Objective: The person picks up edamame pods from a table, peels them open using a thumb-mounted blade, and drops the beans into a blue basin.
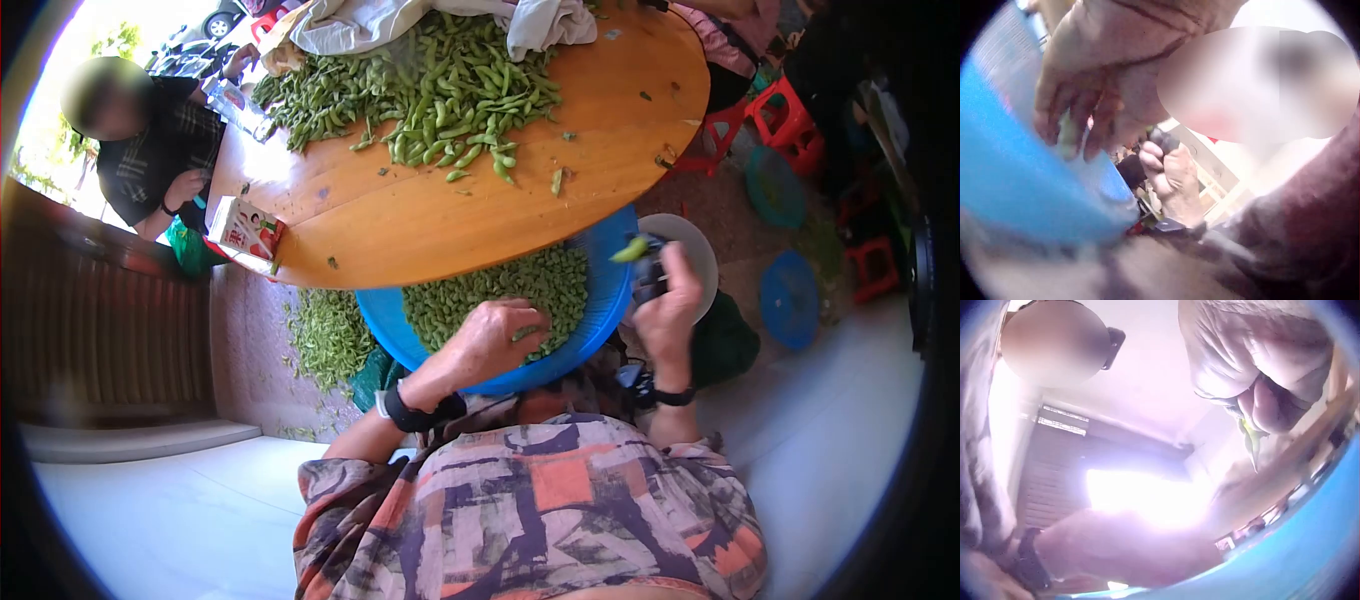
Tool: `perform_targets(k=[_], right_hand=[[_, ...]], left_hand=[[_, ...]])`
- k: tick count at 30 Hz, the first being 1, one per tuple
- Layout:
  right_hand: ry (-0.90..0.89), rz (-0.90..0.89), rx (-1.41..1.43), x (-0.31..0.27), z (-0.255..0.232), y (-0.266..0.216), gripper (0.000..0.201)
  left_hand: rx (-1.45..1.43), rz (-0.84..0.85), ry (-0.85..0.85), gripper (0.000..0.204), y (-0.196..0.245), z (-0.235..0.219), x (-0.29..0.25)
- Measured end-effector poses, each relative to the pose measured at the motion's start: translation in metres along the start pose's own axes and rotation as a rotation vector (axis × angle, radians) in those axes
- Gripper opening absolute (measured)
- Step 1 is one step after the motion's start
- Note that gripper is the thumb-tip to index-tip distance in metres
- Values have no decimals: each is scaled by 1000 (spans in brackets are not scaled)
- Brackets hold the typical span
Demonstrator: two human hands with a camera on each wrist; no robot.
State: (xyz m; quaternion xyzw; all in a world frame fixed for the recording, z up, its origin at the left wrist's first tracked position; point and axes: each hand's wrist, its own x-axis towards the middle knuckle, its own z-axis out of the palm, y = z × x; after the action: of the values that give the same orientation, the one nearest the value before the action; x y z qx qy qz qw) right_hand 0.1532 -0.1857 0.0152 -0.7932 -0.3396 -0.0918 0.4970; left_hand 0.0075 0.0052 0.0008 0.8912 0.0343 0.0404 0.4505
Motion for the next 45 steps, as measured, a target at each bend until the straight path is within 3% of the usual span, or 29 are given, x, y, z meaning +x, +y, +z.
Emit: perform_targets(k=[2, 4, 5, 6, 8, 10, 14, 17, 19, 20, 22, 24, 27, 34, 41, 44, 45], right_hand=[[52, 12, -305, 8, -26, 29, 21], [-9, 173, -479, 6, -46, 53, 26], [-30, 237, -483, 4, -54, 60, 34], [-32, 237, -483, 4, -56, 58, 34], [-39, 334, -380, 4, -60, 53, 40], [3, 264, -362, 2, -53, 57, 45], [14, 140, -341, 2, -39, 49, 47], [-65, 166, -189, 9, -28, 24, 37], [-163, 165, 58, 11, -12, 13, 23], [-202, 187, 196, 11, -2, 5, 19], [-355, 319, 537, 13, 11, -19, 18], [-491, 379, 660, 15, 23, -33, 16], [-556, 409, 742, 9, 38, -36, 15], [-535, 562, 973, -3, 44, -43, 15], [-578, 509, 953, -8, 48, -33, 15], [-605, 512, 933, -5, 45, -36, 15], [-602, 516, 933, -4, 45, -33, 15]], left_hand=[[38, 227, -20, 18, 7, -23, 13], [171, 226, 68, 16, 25, -56, 32], [281, 148, 181, 19, 26, -65, 44], [362, 332, 319, 23, 15, -74, 63], [572, 306, 281, 25, 5, -91, 91], [674, 311, 189, 26, -12, -99, 108], [647, 295, 203, 27, -22, -98, 114], [561, 319, 322, 23, -16, -94, 104], [154, 92, 321, 15, -3, -86, 88], [153, 91, 315, 15, 6, -81, 78], [-383, -175, 187, 11, 23, -68, 56], [-426, -147, 163, 11, 27, -55, 38], [-774, -123, 232, 13, 17, -34, 23], [-983, -144, 479, 9, 15, -4, 12], [-822, -129, 457, 13, 5, 3, 3], [-890, -176, 426, 16, 2, 4, 1], [-1134, -199, 377, 17, 0, 4, 0]])
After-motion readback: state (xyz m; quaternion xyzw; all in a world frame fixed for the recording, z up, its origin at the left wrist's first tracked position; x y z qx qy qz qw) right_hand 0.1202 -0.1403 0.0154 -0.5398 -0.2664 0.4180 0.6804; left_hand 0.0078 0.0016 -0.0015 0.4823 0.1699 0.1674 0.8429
